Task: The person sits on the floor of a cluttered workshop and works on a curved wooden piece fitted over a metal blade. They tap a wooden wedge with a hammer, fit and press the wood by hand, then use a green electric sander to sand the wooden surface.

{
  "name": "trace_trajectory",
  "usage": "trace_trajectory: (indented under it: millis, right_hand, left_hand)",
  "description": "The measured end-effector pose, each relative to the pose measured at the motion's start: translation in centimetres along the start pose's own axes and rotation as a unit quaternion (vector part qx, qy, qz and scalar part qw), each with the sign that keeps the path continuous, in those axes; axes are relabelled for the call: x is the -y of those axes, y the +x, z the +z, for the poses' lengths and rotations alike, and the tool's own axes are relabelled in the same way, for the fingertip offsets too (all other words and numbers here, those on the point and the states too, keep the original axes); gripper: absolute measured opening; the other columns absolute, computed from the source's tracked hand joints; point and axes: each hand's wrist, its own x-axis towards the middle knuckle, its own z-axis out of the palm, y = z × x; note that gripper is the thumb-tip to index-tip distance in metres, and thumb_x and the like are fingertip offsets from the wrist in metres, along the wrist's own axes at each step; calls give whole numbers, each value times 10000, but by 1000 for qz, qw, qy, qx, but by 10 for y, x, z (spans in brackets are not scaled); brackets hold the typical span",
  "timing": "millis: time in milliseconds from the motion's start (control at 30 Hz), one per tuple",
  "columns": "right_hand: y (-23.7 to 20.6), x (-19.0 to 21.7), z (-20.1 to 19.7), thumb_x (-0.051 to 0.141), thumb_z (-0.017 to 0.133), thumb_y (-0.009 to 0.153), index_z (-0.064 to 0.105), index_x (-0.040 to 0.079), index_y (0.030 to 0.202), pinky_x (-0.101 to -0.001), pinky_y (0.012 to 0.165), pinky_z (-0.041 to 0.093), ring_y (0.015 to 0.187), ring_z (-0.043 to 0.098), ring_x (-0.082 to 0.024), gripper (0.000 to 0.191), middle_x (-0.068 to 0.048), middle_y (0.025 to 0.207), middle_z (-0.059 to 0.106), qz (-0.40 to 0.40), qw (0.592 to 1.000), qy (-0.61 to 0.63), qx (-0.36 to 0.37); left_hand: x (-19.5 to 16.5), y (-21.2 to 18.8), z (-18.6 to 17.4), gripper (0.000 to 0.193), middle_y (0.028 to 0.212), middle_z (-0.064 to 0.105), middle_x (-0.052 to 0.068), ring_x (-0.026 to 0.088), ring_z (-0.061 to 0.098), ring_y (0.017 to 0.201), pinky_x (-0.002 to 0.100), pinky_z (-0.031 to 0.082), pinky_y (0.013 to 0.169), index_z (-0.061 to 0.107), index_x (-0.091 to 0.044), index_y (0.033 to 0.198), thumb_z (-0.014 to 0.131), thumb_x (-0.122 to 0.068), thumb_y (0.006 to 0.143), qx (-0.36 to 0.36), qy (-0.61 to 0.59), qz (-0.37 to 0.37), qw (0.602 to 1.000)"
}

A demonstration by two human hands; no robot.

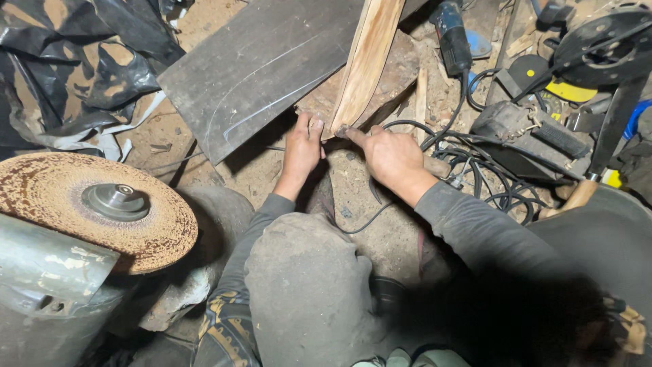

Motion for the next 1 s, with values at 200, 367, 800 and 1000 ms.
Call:
trace_trajectory:
  millis: [200,367,800,1000]
  right_hand:
    - [12,17,12,120,525,923,642,261,1377,-426,564,584,690,730,-293,490,-124,869,701,-2,999,-36,-14]
    - [24,34,21,138,491,982,650,277,1356,-435,595,595,734,738,-298,429,-134,890,708,51,997,-40,32]
    - [72,48,25,214,557,978,575,127,1401,-557,773,544,894,699,-449,432,-250,944,723,71,989,104,80]
    - [85,79,22,214,531,971,486,150,1481,-539,722,569,887,715,-417,517,-229,980,723,61,984,-23,168]
  left_hand:
    - [20,5,-1,221,874,691,265,474,698,854,497,536,682,542,-47,1143,605,-232,1040,-66,58,177,980]
    - [40,9,5,220,855,671,286,493,668,825,527,507,657,512,-45,1125,607,-232,1058,-86,68,173,979]
    - [61,31,-15,240,774,652,281,503,652,755,562,472,609,505,-49,1143,602,-246,1044,-94,61,141,984]
    - [68,26,-38,209,845,668,283,508,652,795,567,481,637,474,-36,1099,581,-212,1068,-95,61,174,978]
